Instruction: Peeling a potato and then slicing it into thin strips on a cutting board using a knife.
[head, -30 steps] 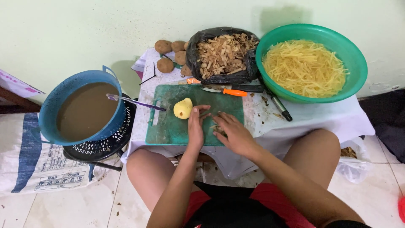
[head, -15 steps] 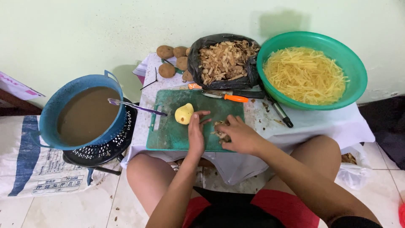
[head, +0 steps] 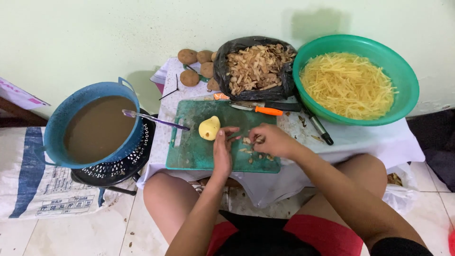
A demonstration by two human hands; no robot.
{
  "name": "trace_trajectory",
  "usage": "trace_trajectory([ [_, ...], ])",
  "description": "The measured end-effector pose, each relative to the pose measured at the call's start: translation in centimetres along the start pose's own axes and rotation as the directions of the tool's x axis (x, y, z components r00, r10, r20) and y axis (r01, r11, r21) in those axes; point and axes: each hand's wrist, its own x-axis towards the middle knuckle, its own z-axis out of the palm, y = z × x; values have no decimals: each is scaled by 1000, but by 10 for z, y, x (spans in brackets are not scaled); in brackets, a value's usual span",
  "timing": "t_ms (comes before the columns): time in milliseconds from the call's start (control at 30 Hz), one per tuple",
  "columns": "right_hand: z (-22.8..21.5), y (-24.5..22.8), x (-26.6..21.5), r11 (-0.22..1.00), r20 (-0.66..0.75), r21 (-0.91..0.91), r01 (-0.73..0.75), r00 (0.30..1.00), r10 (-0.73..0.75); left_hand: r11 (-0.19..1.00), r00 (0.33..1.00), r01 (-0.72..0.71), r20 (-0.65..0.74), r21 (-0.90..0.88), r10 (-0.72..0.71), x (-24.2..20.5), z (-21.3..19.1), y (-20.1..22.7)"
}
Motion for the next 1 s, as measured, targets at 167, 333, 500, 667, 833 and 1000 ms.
trace_trajectory([
  [167, -57, -10, 27, 984, -29, 167, -59, 997, 65, 1000, 1000, -3, 18, 24, 3, -1, 2, 6],
  [333, -126, -7, 105, 953, -158, 264, 151, 981, -111, 999, 999, 13, 30, 36, -15, -1, 4, 13],
  [500, -139, -10, 186, 989, -465, -118, 89, 875, -134, 994, 996, -55, 76, 99, 47, -1, 13, 25],
  [667, -116, -13, 210, 957, -232, -281, -75, 973, 8, 903, 948, -311, 165, 295, 273, 57, 21, 76],
  [833, -156, -26, 199, 977, 0, -186, -104, 994, 105, 811, 919, -377, 289, 448, 268, 165, 25, 100],
  [1000, -185, -44, 175, 997, -96, 6, 83, 992, -82, 525, 952, -302, 282, 796, 121, 257, 38, 84],
])
